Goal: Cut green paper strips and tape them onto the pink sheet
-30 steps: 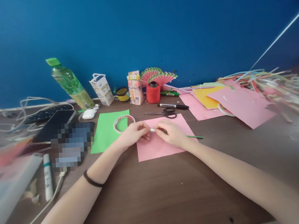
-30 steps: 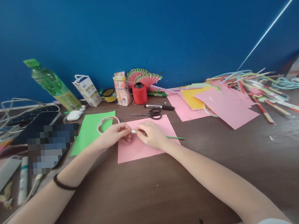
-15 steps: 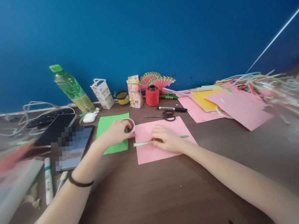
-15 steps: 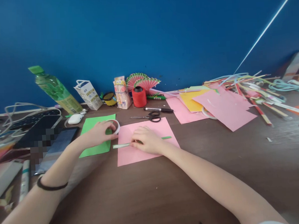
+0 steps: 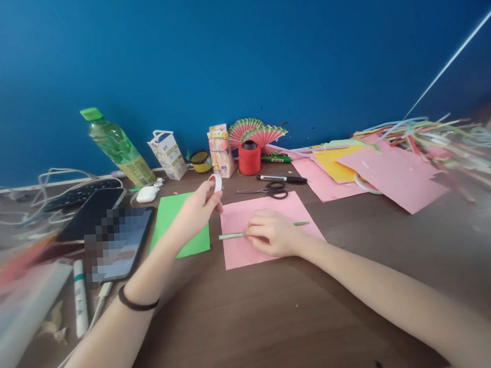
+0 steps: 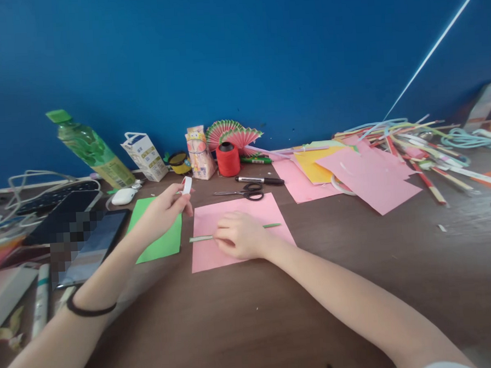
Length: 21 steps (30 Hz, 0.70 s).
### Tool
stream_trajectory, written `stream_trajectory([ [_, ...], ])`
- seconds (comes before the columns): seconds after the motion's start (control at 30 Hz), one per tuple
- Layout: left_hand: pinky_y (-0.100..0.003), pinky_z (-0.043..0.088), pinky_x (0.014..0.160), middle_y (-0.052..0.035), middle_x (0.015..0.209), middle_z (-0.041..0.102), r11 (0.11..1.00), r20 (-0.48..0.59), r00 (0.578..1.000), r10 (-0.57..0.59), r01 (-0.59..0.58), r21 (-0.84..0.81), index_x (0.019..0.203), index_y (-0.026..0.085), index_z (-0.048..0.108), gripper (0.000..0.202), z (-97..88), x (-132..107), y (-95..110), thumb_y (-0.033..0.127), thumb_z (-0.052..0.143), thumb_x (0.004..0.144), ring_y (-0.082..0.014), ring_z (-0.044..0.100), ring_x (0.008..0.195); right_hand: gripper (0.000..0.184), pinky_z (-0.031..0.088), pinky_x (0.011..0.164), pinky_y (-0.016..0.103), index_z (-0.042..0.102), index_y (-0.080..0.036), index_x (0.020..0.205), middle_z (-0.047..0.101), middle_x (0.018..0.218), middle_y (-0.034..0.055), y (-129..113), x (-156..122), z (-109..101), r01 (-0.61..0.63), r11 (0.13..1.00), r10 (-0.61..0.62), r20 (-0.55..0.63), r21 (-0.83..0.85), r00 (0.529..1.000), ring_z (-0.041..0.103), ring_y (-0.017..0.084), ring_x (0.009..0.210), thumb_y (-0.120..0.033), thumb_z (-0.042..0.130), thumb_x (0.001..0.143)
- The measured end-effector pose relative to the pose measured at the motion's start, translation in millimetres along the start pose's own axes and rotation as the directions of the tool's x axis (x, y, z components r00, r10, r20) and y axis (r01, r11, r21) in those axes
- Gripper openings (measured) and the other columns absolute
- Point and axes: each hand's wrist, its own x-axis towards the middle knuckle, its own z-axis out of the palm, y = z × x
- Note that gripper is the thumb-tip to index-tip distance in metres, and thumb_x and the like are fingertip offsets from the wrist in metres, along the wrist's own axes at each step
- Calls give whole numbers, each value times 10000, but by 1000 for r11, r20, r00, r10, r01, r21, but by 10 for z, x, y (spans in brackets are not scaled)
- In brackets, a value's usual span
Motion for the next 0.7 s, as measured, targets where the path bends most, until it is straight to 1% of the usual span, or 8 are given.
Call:
stream_trajectory([
  [0.1,-289,387,724,30,612,565,999,-50,999,9,-11,-34,1128,173,459,363,63,-8,34,384,326,865,-158,539,670,223,382,700,316,668,-176,858,616,799,60,-1,-1,9,34,998,-32,38,-50,999,497,175,751,-160,453,800],
  [0.17,-305,395,752,19,673,561,998,-54,999,0,-3,-58,1169,163,446,388,98,-9,36,362,352,849,-159,534,700,257,386,747,332,660,-169,949,618,865,71,-9,3,5,62,997,-57,80,-51,995,499,187,815,-152,448,805],
  [0.27,-315,414,764,1,782,566,990,29,999,26,-21,-139,1226,165,404,444,127,-15,33,232,413,787,-160,531,746,304,383,805,368,615,-175,1063,609,969,79,-20,14,-4,90,995,-85,122,-34,989,493,205,901,-151,437,818],
  [0.33,-315,427,771,-6,810,577,963,115,989,90,-57,-264,1270,165,352,530,135,-23,40,137,402,743,-159,542,781,327,390,808,377,580,-182,1100,597,999,80,-12,19,-15,50,999,-50,32,0,998,493,207,920,-135,422,818],
  [0.4,-319,440,776,-32,881,597,914,179,971,158,-75,-398,1314,167,289,602,139,-34,55,91,390,725,-161,563,825,321,401,800,380,560,-187,1077,579,989,81,9,20,-35,-57,997,64,-164,46,984,496,205,915,-104,397,813],
  [0.5,-328,459,767,-79,1011,598,872,226,950,215,-83,-482,1348,182,235,654,156,-56,78,65,392,725,-173,586,884,234,417,780,394,526,-202,967,531,918,73,41,16,-66,-222,965,262,-454,141,852,493,210,887,-95,405,797],
  [0.57,-330,467,767,-84,1026,602,876,247,942,229,-89,-474,1362,197,222,671,186,-71,84,50,380,726,-178,589,911,201,426,783,406,486,-209,945,495,910,71,43,12,-69,-251,950,312,-524,185,793,487,218,901,-110,442,775],
  [0.7,-324,462,812,-65,1028,615,905,264,929,260,-139,-403,1382,216,188,663,287,-97,88,75,383,764,-167,584,934,281,411,871,444,433,-213,1023,466,1013,96,3,17,-28,-197,961,271,-514,194,814,458,241,1033,-148,498,757],
])
